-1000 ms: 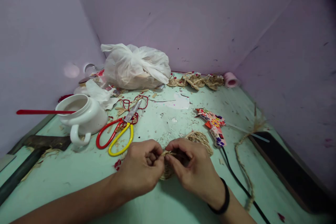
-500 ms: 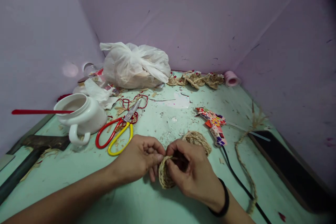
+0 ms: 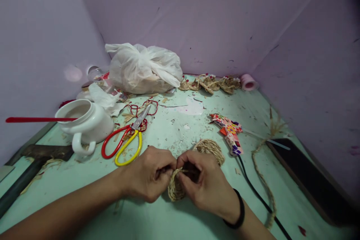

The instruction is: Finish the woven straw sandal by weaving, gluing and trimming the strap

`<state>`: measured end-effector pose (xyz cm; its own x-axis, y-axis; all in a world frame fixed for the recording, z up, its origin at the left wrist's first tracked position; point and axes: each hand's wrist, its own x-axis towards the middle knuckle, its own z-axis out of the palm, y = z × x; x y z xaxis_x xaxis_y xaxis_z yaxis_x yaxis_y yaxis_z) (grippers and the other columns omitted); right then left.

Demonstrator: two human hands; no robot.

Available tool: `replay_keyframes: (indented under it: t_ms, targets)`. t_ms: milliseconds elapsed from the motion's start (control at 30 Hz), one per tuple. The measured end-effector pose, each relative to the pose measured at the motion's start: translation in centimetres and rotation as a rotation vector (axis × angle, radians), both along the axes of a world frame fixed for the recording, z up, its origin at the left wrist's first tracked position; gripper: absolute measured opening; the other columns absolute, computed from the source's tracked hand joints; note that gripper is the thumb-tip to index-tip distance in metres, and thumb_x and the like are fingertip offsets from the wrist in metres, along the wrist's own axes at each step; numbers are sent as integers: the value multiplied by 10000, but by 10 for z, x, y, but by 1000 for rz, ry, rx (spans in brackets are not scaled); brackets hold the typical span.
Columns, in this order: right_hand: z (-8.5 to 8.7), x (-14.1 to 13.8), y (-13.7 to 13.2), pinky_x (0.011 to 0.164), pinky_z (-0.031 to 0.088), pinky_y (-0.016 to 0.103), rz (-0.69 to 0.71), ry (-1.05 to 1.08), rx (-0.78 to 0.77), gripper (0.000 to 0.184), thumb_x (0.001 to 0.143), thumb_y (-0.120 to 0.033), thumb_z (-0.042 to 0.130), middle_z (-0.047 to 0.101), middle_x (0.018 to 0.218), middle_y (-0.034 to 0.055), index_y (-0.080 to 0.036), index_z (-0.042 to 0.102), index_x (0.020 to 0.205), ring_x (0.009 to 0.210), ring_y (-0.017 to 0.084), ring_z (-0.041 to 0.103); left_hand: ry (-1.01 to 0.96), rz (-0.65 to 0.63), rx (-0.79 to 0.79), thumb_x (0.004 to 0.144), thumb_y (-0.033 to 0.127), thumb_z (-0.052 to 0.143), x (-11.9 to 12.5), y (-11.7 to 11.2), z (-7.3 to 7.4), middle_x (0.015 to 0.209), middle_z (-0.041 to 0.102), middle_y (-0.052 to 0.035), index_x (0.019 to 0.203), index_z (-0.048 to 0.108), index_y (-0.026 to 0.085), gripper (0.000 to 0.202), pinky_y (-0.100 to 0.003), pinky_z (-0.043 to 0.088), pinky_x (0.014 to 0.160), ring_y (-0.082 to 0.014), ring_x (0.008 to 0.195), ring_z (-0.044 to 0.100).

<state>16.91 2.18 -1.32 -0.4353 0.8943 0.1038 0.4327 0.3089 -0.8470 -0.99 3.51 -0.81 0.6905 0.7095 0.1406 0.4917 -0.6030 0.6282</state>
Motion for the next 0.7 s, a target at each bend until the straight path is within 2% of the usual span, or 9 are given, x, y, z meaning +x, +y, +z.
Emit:
replay_keyframes:
  t_ms: [100, 200, 267, 367, 433, 500, 600, 700]
  targets:
    - [3, 2, 0, 432, 315, 183, 47, -18, -39, 123, 640, -81, 499, 482, 531, -54, -175, 531, 713, 452, 72, 418, 32, 7, -34, 725, 105, 428, 1, 0, -3, 619, 552, -19, 746, 561, 132, 137, -216, 364, 532, -113, 538, 485]
    - [6, 4, 1, 422, 301, 181, 73, -32, -57, 130, 633, -74, 499, 467, 519, -61, -175, 533, 708, 441, 67, 400, 38, -13, -92, 754, 114, 415, -1, 3, -2, 710, 591, -49, 799, 577, 124, 168, -230, 397, 607, -138, 643, 536]
    - [7, 4, 2, 428, 307, 179, 67, -27, -58, 129, 638, -73, 500, 471, 526, -58, -174, 536, 710, 448, 68, 407, -8, 50, -160, 767, 118, 403, -2, 4, 1, 708, 595, -42, 804, 598, 132, 199, -228, 404, 614, -134, 651, 538]
    - [5, 4, 4, 427, 310, 175, 65, -2, -78, 148, 657, -68, 494, 468, 536, -58, -177, 532, 751, 456, 68, 413, -120, 240, -419, 781, 170, 418, -1, 4, 7, 579, 540, 7, 841, 629, 139, 221, -193, 375, 502, -103, 535, 493]
    - [4, 4, 5, 421, 305, 174, 79, 18, -107, 161, 679, -74, 491, 467, 545, -61, -181, 516, 797, 457, 68, 414, -184, 302, -651, 769, 261, 474, 3, 3, 9, 499, 487, 33, 824, 634, 120, 220, -176, 329, 419, -82, 443, 444]
    - [3, 4, 5, 425, 308, 176, 88, 22, -119, 164, 697, -83, 494, 475, 562, -60, -187, 492, 824, 467, 71, 426, -217, 363, -827, 720, 325, 539, 8, 1, 9, 426, 456, 51, 740, 615, 109, 230, -164, 287, 357, -64, 358, 392]
    - [3, 5, 5, 447, 330, 188, 80, -23, -83, 189, 710, -88, 498, 493, 580, -55, -192, 471, 866, 487, 83, 455, -252, 500, -1000, 673, 330, 578, 14, 0, 4, 326, 439, 62, 630, 560, 128, 208, -147, 218, 286, -43, 256, 315]
    - [3, 6, 6, 492, 376, 213, 54, -73, -8, 265, 714, -89, 505, 547, 649, -24, -185, 465, 957, 553, 110, 514, -371, 460, -1129, 699, 380, 567, 15, -1, -3, 320, 479, 36, 607, 561, 126, 271, -137, 206, 259, -36, 229, 314]
